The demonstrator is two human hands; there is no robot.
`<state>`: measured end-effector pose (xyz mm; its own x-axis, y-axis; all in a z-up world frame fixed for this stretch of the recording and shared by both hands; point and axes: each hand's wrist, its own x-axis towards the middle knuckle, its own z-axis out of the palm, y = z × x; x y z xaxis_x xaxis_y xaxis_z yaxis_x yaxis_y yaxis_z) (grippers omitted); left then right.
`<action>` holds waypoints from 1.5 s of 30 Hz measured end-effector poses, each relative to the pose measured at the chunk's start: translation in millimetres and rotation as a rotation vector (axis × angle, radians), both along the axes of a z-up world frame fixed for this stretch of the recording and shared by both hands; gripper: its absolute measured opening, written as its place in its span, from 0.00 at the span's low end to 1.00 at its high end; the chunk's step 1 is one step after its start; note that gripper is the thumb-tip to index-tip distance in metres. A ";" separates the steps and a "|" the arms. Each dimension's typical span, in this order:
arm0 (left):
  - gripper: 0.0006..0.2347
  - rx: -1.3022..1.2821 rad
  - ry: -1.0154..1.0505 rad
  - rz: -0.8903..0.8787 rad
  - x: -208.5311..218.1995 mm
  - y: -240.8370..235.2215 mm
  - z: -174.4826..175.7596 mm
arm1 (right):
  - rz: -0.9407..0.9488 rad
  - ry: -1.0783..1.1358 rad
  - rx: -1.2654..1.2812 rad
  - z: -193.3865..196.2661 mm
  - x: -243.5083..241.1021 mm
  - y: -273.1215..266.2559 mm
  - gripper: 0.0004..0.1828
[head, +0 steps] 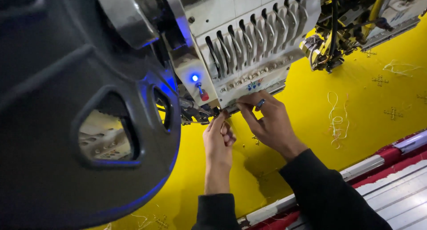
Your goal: The person threads a white filament through the tension guides and needle area of an industrial embroidery machine. They pull the thread through the mechanism and adjust the spool on the machine's thread rack.
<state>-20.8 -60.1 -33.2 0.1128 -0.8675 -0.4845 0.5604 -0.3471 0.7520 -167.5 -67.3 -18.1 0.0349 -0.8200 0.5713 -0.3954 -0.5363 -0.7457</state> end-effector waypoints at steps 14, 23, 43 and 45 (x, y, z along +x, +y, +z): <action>0.12 0.017 0.258 -0.035 -4.7 0.5 14.0 | -0.051 0.051 -0.090 5.7 10.8 0.6 0.08; 0.14 -0.010 0.304 -0.072 -5.0 -0.4 21.8 | -0.087 0.187 -0.095 1.2 12.1 0.3 0.10; 0.06 0.007 0.347 -0.080 -5.9 -0.1 1.3 | -0.079 0.153 0.016 7.0 14.6 5.9 0.11; 0.05 0.038 0.341 -0.078 -5.5 -3.1 5.1 | -0.084 0.178 -0.029 3.5 14.1 3.9 0.11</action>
